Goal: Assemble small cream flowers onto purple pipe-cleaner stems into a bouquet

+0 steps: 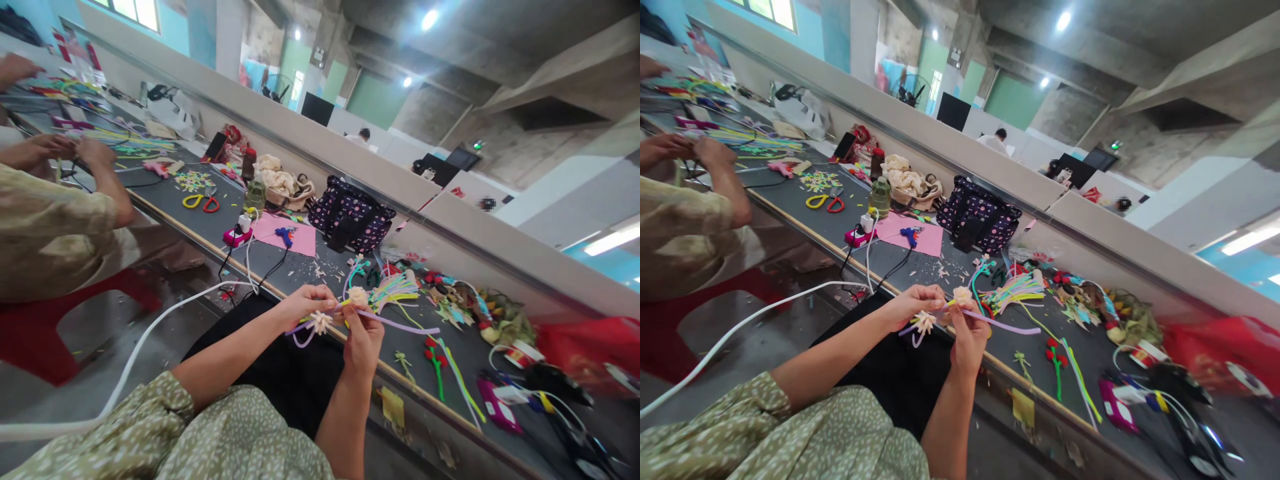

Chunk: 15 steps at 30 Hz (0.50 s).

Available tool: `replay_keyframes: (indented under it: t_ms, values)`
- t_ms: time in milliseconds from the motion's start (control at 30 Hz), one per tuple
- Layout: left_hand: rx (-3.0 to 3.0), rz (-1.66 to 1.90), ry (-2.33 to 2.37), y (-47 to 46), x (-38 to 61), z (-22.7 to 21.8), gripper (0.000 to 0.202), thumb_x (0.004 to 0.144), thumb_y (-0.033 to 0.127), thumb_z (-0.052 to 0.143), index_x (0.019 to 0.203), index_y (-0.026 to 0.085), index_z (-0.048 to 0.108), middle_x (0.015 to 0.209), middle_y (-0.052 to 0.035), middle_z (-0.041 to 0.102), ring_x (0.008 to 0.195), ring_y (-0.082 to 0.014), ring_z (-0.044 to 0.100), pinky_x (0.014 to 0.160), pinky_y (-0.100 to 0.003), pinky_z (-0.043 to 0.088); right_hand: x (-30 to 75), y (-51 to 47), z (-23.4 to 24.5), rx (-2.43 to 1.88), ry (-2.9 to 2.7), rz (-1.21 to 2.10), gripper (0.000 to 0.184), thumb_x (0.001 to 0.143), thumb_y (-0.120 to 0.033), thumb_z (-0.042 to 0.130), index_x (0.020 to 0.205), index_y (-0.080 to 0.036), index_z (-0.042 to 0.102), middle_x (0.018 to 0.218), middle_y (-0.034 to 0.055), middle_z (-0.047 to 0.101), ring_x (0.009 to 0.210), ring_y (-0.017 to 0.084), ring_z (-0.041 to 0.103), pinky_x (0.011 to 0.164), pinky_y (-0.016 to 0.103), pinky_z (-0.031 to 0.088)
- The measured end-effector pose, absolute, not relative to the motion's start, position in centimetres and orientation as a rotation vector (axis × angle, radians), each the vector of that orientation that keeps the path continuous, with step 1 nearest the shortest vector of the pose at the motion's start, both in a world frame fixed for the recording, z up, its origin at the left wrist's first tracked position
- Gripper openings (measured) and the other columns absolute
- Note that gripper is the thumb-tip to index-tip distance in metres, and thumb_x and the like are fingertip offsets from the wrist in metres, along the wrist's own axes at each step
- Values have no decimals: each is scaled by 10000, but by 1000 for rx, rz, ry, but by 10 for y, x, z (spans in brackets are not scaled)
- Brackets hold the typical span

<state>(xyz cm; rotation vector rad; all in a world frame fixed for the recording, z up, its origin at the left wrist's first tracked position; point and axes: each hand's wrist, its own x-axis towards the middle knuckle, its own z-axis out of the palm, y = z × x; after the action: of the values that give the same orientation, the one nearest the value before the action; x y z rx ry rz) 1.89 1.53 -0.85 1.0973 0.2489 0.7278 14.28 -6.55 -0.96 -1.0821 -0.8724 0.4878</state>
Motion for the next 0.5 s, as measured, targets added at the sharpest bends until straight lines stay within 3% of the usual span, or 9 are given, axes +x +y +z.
replay_keyframes:
  t_ms: [133,333,500]
  values:
    - [1170,777,349,16,19,-7,345,661,444,748,763,119,691,795,-20,554,656,-97,524,626,-234,403,145,-67,-7,-1145,-857,438,201,689,-332,728,728,-163,627,689,-10,606,620,120,547,611,249,438]
    - [1380,908,336,18,23,-8,232,585,298,817,715,139,707,791,-11,546,779,-124,522,757,-265,399,145,-68,-7,-1181,-965,456,197,729,-345,693,734,-163,619,730,7,604,675,135,554,627,250,443]
    - [1297,853,287,19,21,-9,216,621,306,794,732,133,726,754,4,478,675,-93,480,605,-234,369,145,-66,-12,-1146,-933,513,197,703,-331,723,778,-168,642,770,18,624,702,147,573,658,266,454]
